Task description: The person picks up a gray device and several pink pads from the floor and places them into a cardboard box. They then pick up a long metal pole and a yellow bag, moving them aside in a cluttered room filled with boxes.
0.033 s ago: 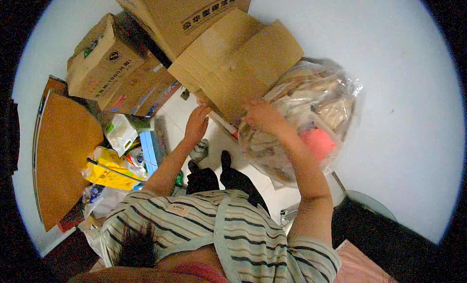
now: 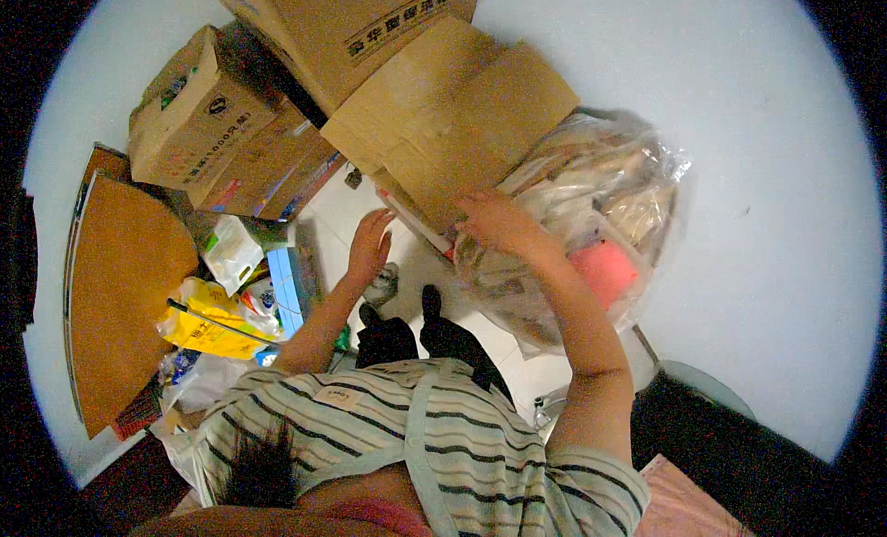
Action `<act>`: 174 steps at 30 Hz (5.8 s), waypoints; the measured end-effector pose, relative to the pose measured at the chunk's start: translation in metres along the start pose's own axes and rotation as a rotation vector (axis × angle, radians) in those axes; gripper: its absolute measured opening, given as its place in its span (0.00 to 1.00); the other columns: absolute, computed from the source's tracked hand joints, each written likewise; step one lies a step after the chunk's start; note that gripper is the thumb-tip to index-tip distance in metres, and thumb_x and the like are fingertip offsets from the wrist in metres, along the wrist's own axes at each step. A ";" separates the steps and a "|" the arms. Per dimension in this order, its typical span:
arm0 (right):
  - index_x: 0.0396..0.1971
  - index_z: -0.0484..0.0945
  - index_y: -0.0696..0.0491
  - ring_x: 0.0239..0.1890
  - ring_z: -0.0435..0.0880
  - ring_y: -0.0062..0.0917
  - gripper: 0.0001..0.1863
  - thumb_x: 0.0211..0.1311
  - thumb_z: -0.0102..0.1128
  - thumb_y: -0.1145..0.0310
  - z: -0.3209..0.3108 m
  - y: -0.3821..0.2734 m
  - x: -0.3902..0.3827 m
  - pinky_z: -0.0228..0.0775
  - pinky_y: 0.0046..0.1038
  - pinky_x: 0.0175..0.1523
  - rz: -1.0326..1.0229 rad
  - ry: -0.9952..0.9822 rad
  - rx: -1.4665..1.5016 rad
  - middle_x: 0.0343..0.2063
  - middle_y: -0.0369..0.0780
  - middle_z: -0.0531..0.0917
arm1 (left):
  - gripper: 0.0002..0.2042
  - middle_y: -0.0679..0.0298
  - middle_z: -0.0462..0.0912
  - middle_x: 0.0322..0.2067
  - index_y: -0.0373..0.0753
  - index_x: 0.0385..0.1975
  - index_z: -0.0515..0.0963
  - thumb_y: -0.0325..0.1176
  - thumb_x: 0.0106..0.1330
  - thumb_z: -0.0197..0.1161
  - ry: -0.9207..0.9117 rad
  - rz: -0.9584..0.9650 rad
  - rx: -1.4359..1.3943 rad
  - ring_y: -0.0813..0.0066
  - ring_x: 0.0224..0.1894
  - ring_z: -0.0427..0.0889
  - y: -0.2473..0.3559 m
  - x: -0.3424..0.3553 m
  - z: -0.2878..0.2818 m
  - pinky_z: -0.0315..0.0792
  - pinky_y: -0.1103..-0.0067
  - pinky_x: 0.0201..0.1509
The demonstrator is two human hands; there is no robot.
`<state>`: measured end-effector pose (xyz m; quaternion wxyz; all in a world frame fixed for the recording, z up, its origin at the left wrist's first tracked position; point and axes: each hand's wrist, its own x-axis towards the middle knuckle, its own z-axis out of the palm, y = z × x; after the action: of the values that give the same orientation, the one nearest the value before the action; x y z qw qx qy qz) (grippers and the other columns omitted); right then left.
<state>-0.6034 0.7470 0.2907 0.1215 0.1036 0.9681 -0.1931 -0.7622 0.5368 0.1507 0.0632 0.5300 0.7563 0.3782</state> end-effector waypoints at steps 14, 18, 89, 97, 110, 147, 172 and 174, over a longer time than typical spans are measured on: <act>0.50 0.65 0.55 0.57 0.60 0.41 0.27 0.47 0.59 0.70 -0.009 -0.034 -0.183 0.49 0.39 0.61 0.568 0.756 -0.146 0.52 0.46 0.65 | 0.26 0.52 0.61 0.55 0.34 0.56 0.55 0.30 0.59 0.55 -0.012 -0.899 -0.924 0.65 0.58 0.61 -0.034 -0.138 0.001 0.57 0.74 0.59; 0.52 0.63 0.55 0.57 0.60 0.43 0.30 0.45 0.61 0.70 0.010 -0.040 -0.202 0.50 0.40 0.60 0.678 0.794 -0.042 0.54 0.48 0.63 | 0.32 0.56 0.54 0.60 0.41 0.60 0.49 0.43 0.59 0.54 -0.028 -0.894 -1.013 0.64 0.61 0.54 -0.020 -0.026 0.004 0.52 0.70 0.61; 0.46 0.69 0.52 0.42 0.73 0.39 0.15 0.61 0.45 0.64 0.110 -0.334 0.018 0.65 0.32 0.46 -0.392 -0.580 -0.088 0.39 0.47 0.75 | 0.08 0.62 0.74 0.38 0.43 0.33 0.72 0.26 0.52 0.50 -0.328 -1.439 0.258 0.63 0.42 0.74 -0.008 -0.598 -0.144 0.68 0.66 0.44; 0.46 0.68 0.56 0.45 0.72 0.41 0.17 0.57 0.48 0.65 0.090 -0.296 0.027 0.64 0.34 0.50 -0.532 -0.652 -0.043 0.42 0.48 0.74 | 0.11 0.63 0.74 0.38 0.44 0.36 0.70 0.26 0.53 0.50 -0.432 -1.495 0.429 0.64 0.44 0.74 -0.011 -0.585 -0.142 0.70 0.68 0.43; 0.47 0.67 0.56 0.43 0.73 0.40 0.17 0.57 0.49 0.68 0.101 -0.233 0.054 0.65 0.33 0.47 -0.561 -0.623 -0.136 0.40 0.48 0.74 | 0.11 0.62 0.74 0.37 0.43 0.35 0.70 0.27 0.50 0.52 -0.129 -1.511 0.523 0.62 0.45 0.71 -0.016 -0.537 -0.123 0.69 0.68 0.44; 0.41 0.71 0.56 0.30 0.78 0.32 0.17 0.55 0.52 0.61 0.361 -0.070 0.329 0.70 0.33 0.35 -0.004 -0.445 -0.072 0.27 0.45 0.78 | 0.15 0.52 0.75 0.40 0.36 0.43 0.69 0.32 0.56 0.55 0.334 -1.348 -0.131 0.55 0.42 0.74 -0.274 -0.362 -0.125 0.68 0.71 0.46; 0.49 0.65 0.55 0.50 0.66 0.41 0.19 0.59 0.48 0.64 0.403 -0.111 0.285 0.59 0.37 0.53 -0.326 -0.881 -0.055 0.46 0.48 0.69 | 0.24 0.54 0.74 0.40 0.46 0.48 0.67 0.36 0.47 0.62 0.249 -1.624 0.154 0.55 0.43 0.74 -0.524 -0.455 -0.004 0.68 0.68 0.48; 0.48 0.65 0.55 0.50 0.66 0.42 0.19 0.58 0.48 0.65 0.409 -0.097 0.251 0.59 0.38 0.53 -0.437 -0.825 -0.076 0.46 0.48 0.69 | 0.13 0.54 0.75 0.35 0.45 0.37 0.74 0.30 0.49 0.57 0.254 -1.590 0.288 0.55 0.40 0.75 -0.529 -0.474 0.007 0.70 0.68 0.43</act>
<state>-0.7858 0.5345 -0.1107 0.4563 -0.1928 0.8445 -0.2036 -0.9538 0.0573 -0.3372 0.1574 -0.2087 0.9489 0.1767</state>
